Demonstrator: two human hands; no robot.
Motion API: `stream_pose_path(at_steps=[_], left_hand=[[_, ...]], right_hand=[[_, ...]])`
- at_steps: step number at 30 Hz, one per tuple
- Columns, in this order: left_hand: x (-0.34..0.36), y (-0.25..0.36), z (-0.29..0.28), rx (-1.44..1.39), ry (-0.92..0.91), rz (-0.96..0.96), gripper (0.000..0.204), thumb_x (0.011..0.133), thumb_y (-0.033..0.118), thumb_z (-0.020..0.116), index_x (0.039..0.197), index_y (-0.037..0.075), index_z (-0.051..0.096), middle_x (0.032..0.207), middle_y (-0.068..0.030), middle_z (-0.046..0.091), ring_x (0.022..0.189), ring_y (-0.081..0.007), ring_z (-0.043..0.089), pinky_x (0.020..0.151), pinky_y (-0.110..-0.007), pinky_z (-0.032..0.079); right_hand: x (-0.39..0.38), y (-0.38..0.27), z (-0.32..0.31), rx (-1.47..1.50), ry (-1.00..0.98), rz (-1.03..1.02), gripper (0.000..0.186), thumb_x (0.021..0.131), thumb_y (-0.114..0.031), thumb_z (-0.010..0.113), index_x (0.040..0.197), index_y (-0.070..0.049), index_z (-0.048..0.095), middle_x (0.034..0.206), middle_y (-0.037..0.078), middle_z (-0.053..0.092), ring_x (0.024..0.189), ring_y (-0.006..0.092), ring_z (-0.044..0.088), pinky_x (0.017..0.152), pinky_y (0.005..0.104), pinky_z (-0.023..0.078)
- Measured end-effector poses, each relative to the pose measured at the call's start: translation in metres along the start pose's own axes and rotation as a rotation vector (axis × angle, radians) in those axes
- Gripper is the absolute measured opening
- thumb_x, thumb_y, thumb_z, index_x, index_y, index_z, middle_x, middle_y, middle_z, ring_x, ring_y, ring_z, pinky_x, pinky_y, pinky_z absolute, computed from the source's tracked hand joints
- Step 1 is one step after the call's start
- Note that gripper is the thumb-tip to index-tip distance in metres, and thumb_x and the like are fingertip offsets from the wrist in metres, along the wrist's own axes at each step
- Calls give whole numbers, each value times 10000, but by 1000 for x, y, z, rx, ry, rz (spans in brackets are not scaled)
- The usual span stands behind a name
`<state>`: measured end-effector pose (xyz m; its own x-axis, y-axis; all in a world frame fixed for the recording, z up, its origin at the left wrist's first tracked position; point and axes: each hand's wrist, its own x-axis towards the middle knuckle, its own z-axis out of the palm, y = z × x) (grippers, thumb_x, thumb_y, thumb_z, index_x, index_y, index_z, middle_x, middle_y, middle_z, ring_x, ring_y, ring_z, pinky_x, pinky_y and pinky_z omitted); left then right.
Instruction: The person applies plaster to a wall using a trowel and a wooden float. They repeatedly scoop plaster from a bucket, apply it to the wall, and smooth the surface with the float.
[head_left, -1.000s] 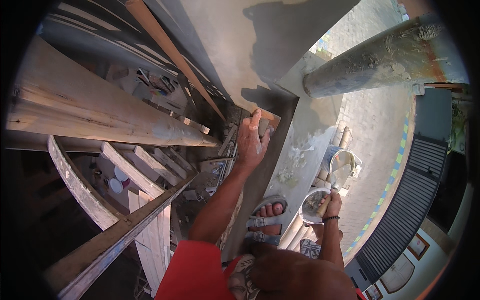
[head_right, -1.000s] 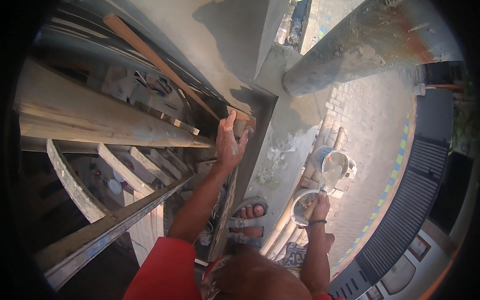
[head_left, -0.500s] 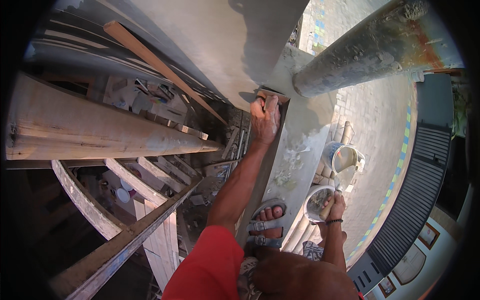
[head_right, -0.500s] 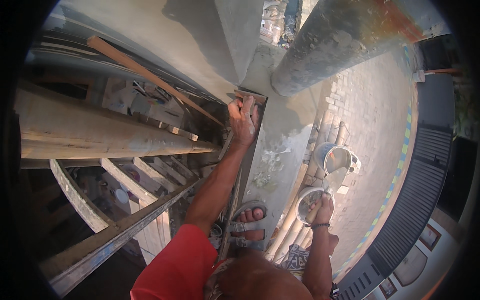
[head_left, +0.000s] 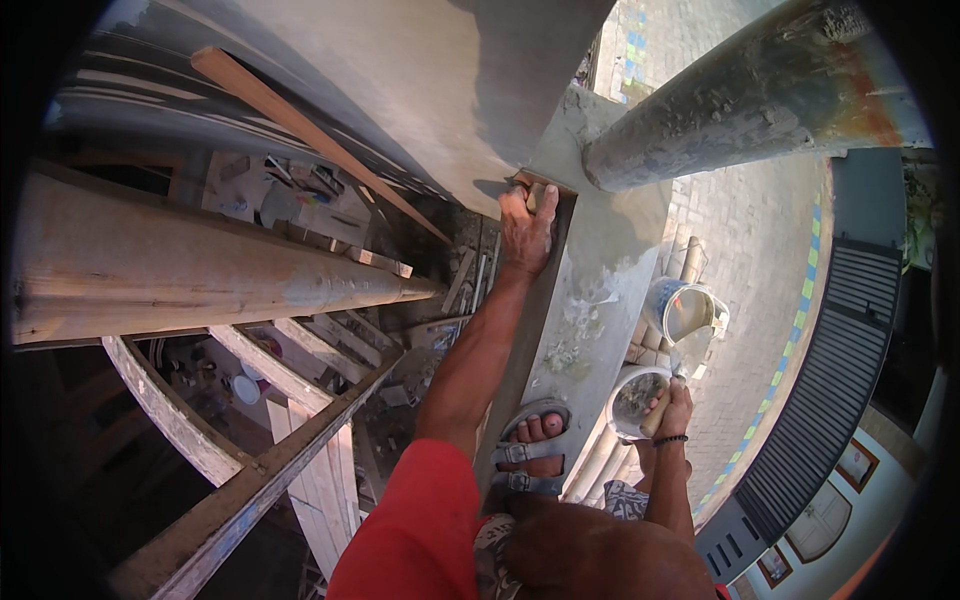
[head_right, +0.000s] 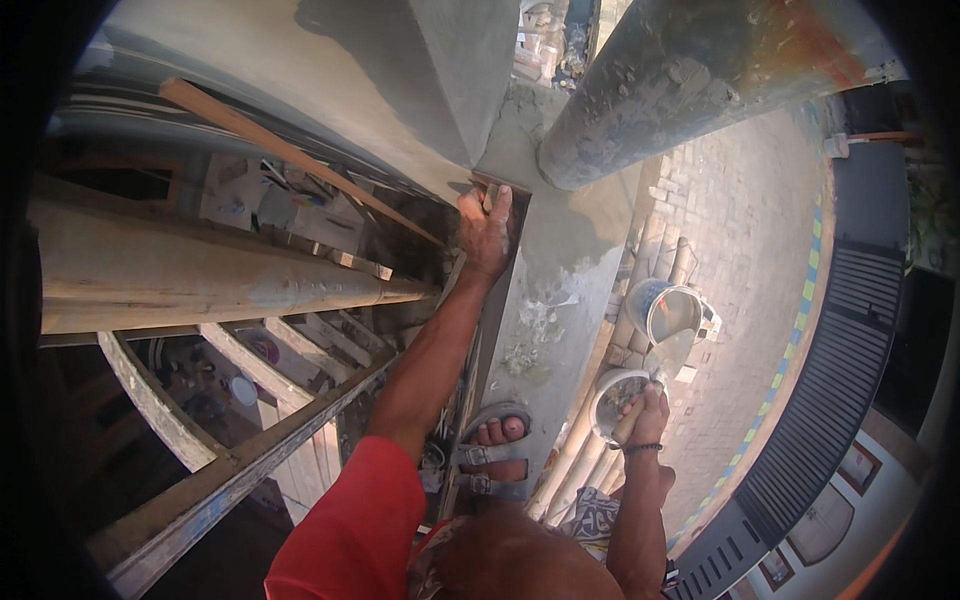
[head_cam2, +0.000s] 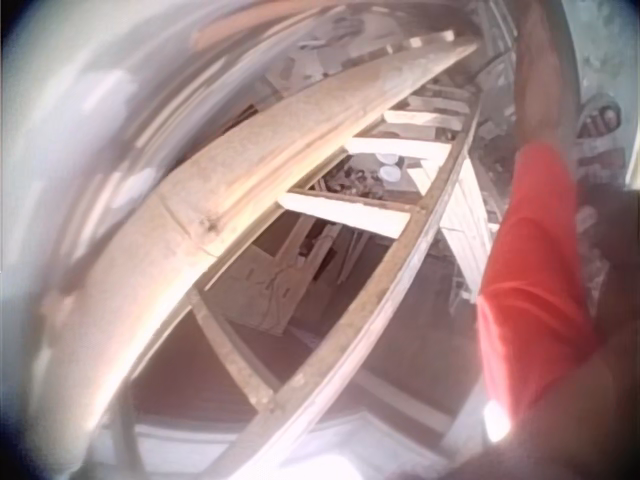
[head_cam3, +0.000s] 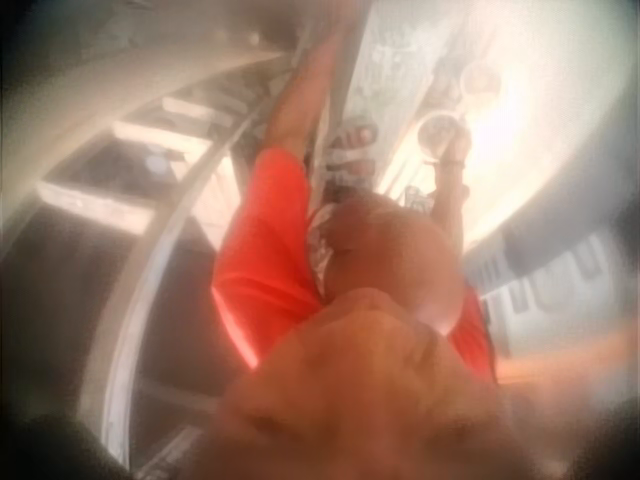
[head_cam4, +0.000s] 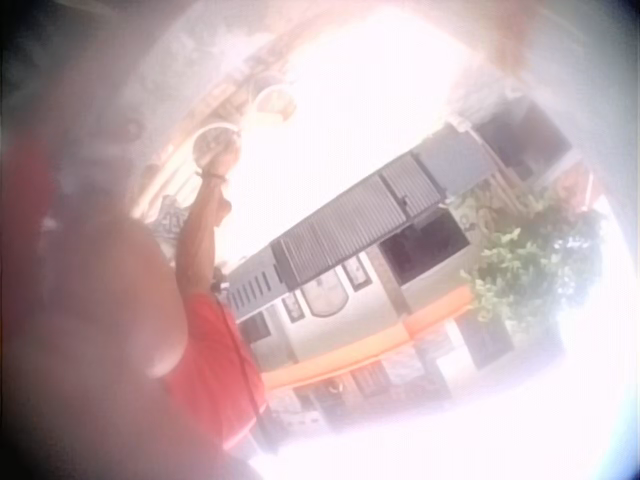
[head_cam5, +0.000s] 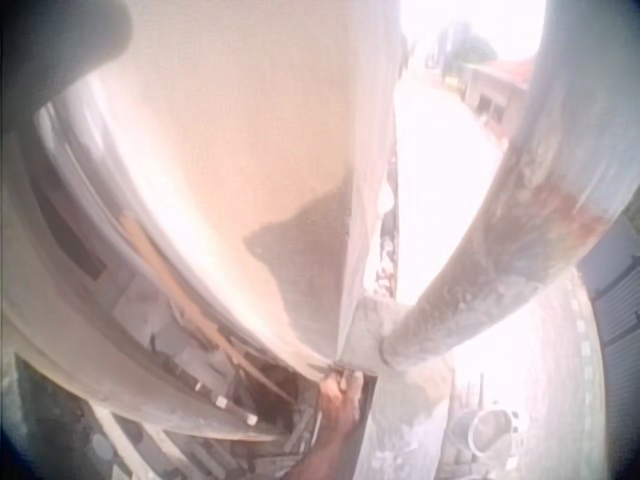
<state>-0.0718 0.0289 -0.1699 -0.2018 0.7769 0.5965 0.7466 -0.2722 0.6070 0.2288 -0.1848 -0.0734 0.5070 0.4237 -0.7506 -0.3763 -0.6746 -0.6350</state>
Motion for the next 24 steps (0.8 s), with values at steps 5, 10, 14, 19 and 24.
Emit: stream_pose_path(at_steps=[5, 10, 14, 19, 24], left_hand=[[-29, -22, 0, 163, -235, -125, 650, 780, 30, 624, 1341, 273, 404, 1048, -193, 447, 959, -397, 467, 804, -473, 426], [-49, -20, -21, 101, -204, -192, 614, 797, 30, 623, 1342, 235, 428, 1044, -183, 429, 960, -383, 466, 818, -466, 422], [-34, 8, -29, 73, -62, -111, 635, 769, 8, 675, 1331, 170, 427, 1016, -183, 429, 897, -363, 481, 753, -427, 436], [-10, 9, -19, 72, 36, -36, 625, 766, 13, 690, 1321, 151, 438, 1009, -193, 419, 873, -360, 487, 734, -419, 440], [-2, 9, -12, 50, -74, -79, 566, 834, 85, 634, 1332, 259, 430, 1024, -197, 414, 897, -370, 480, 768, -440, 427]], right_hand=[[-1, -5, -2, -30, -15, -43, 192, 923, -255, 534, 915, -88, 439, 663, 54, 482, 466, 159, 501, 363, 300, 445], [-8, -9, 0, -27, -16, -69, 222, 912, -289, 554, 876, -108, 432, 656, 44, 489, 468, 159, 507, 364, 303, 454], [-7, -4, -1, -17, -19, -24, 222, 911, -292, 559, 878, -109, 437, 657, 39, 492, 470, 153, 509, 364, 297, 457], [-5, 3, -2, -28, -59, -33, 215, 912, -290, 559, 883, -111, 443, 657, 33, 492, 469, 141, 508, 366, 292, 461], [-5, 1, -2, -40, -40, -27, 212, 919, -290, 546, 894, -104, 448, 659, 32, 492, 466, 138, 506, 369, 289, 465]])
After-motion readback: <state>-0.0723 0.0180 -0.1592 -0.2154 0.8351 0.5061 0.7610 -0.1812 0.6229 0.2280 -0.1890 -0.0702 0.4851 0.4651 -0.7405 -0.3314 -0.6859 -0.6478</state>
